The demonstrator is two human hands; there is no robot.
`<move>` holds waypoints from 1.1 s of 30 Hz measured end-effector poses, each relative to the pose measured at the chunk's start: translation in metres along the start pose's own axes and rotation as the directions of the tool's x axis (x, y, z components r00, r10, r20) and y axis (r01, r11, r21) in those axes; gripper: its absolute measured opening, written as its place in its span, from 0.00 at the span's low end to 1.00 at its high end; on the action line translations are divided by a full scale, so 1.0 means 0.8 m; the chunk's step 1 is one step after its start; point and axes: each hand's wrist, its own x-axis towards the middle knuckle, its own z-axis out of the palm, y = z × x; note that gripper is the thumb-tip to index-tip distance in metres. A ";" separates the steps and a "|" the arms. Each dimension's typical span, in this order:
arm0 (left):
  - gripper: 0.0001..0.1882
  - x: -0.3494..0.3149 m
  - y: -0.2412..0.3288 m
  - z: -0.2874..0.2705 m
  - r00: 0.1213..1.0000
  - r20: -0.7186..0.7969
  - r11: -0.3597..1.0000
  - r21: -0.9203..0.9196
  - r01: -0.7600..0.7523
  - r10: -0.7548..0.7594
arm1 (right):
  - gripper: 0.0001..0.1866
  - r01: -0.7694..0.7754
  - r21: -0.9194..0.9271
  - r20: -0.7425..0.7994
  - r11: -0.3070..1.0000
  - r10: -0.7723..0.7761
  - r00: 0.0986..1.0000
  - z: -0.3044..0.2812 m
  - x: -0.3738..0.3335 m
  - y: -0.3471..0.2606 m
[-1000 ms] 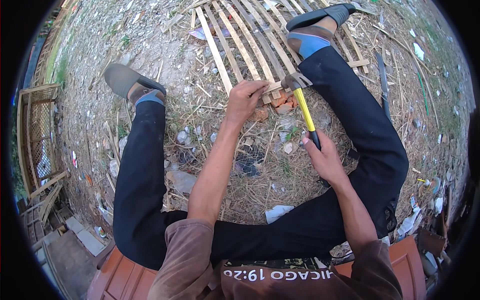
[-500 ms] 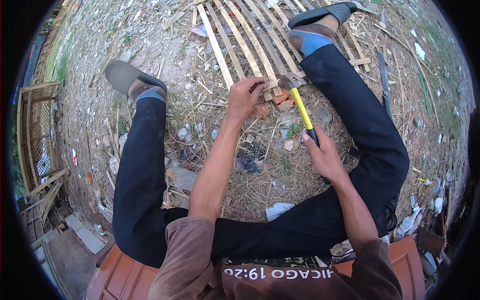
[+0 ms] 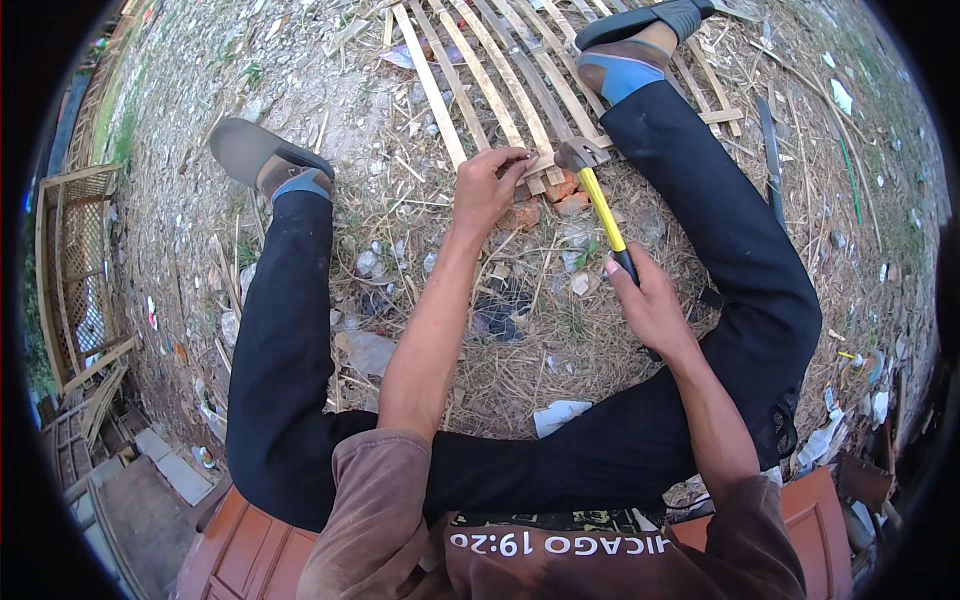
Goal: The person hammers nails into a wooden lattice structure by hand while sitting on the ground outside.
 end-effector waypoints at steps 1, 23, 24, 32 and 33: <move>0.09 -0.001 -0.003 0.000 1.000 -0.001 1.000 0.001 0.001 -0.001 | 0.14 0.011 0.004 -0.001 1.000 -0.011 1.000 0.000 0.000 -0.001; 0.08 -0.001 -0.005 0.000 0.979 -0.039 0.974 0.109 -0.196 0.201 | 0.14 0.159 -0.239 -0.089 0.958 -0.185 0.979 0.027 0.020 -0.028; 0.08 -0.001 -0.005 -0.002 0.976 -0.037 0.972 0.098 -0.212 0.217 | 0.14 0.162 -0.235 -0.077 0.958 -0.185 0.980 0.026 0.019 -0.036; 0.08 0.001 -0.006 0.005 0.963 -0.078 0.966 0.033 -0.255 0.257 | 0.13 0.161 -0.351 -0.146 0.922 -0.223 0.964 0.040 0.027 -0.006; 0.07 0.000 -0.007 0.005 0.968 -0.047 0.968 0.061 -0.245 0.248 | 0.13 0.113 -0.379 -0.125 0.918 -0.172 0.977 0.042 0.027 -0.007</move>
